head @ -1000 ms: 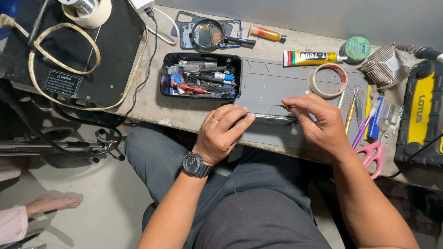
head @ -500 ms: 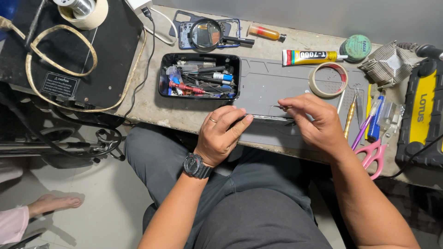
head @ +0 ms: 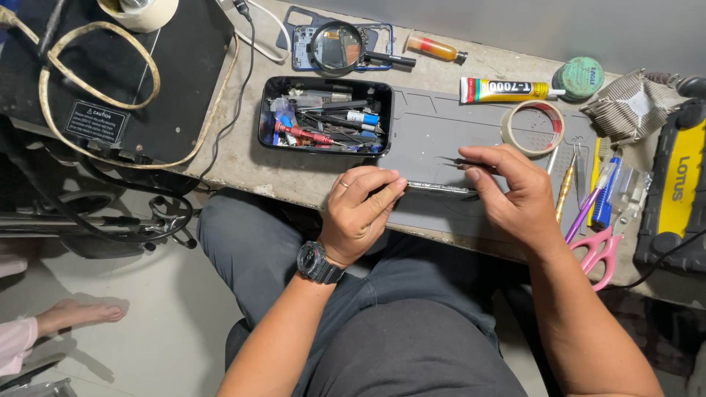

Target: Using tweezers to precisely align and install small internal components into a smartphone chassis on a repair bench.

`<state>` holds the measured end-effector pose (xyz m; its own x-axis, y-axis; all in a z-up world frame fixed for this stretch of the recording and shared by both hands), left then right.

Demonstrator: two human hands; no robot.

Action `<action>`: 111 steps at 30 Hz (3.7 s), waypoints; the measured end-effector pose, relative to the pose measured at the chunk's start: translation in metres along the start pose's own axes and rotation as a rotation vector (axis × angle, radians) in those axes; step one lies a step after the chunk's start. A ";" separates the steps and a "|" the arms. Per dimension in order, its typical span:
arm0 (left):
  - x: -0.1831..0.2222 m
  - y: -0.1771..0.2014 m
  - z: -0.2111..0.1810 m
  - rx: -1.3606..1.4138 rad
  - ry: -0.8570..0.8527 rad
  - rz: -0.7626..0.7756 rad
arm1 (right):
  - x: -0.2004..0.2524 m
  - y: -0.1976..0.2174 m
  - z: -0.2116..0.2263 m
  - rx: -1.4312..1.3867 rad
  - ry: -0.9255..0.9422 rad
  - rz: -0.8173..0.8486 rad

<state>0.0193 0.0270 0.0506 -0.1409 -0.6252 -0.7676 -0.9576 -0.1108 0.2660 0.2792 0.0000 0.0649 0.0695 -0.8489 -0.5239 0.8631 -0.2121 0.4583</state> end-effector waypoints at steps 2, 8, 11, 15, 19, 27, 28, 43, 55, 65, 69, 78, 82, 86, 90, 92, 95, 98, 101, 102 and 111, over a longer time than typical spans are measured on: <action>-0.002 0.001 -0.002 0.014 0.027 -0.008 | 0.000 0.003 -0.005 0.012 -0.008 -0.002; -0.003 0.000 -0.003 0.057 0.108 -0.009 | 0.013 0.018 -0.029 0.150 -0.200 0.001; -0.002 -0.001 -0.005 0.066 0.113 -0.001 | 0.028 0.032 -0.044 0.207 -0.331 -0.019; -0.005 -0.002 -0.007 0.077 0.106 0.021 | 0.036 0.046 -0.030 0.338 -0.316 -0.012; -0.008 0.000 -0.012 0.105 0.089 0.055 | 0.048 0.033 -0.033 0.569 -0.099 -0.001; -0.003 0.000 -0.009 0.053 0.095 0.065 | 0.050 0.026 -0.021 0.647 -0.118 -0.023; -0.003 -0.001 -0.008 0.067 0.088 0.068 | 0.050 0.033 -0.020 0.659 -0.123 -0.032; 0.007 -0.003 -0.003 -0.034 0.148 0.163 | 0.072 0.123 -0.019 0.626 -0.250 -0.237; 0.005 -0.002 -0.006 -0.038 0.133 0.164 | 0.092 0.084 -0.051 0.879 -0.461 -0.007; 0.005 -0.003 -0.006 -0.045 0.135 0.165 | 0.090 0.079 -0.054 0.908 -0.519 -0.002; 0.005 -0.003 -0.006 -0.043 0.139 0.164 | 0.094 0.080 -0.064 0.958 -0.510 -0.048; 0.006 -0.003 -0.005 -0.052 0.135 0.165 | 0.094 0.080 -0.059 0.930 -0.456 -0.093; 0.006 -0.003 -0.005 -0.043 0.144 0.165 | 0.090 0.085 -0.051 0.884 -0.429 -0.110; 0.005 -0.003 -0.006 -0.043 0.143 0.167 | 0.093 0.094 -0.050 0.901 -0.393 -0.148; 0.005 -0.003 -0.007 -0.044 0.144 0.167 | 0.093 0.105 -0.047 0.871 -0.400 -0.173; 0.005 -0.003 -0.006 -0.040 0.140 0.165 | 0.095 0.108 -0.050 0.875 -0.391 -0.185; 0.005 -0.002 -0.006 -0.039 0.141 0.163 | 0.096 0.112 -0.051 0.872 -0.373 -0.207; 0.006 -0.003 -0.006 -0.044 0.145 0.164 | 0.094 0.112 -0.044 0.849 -0.357 -0.226; 0.005 -0.003 -0.006 -0.044 0.144 0.163 | 0.082 0.113 -0.017 0.789 -0.242 -0.336; 0.006 -0.002 -0.006 -0.042 0.142 0.162 | 0.078 0.116 -0.001 0.743 -0.135 -0.439; 0.003 -0.002 -0.001 0.026 0.129 0.074 | 0.093 0.142 0.005 0.564 -0.033 -0.668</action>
<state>0.0206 0.0251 0.0486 -0.1792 -0.7252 -0.6648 -0.9522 -0.0420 0.3025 0.4056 -0.1114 0.0852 -0.3844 -0.4729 -0.7928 0.3413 -0.8708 0.3539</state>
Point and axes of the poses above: each hand's wrist, its own x-axis away from the middle knuckle, its own y-axis out of the back of the hand, z = x × y, the point moved 7 cm from there along -x, towards the middle knuckle, and after that the axes turned 10 degrees about y, right-handed, at the moved point
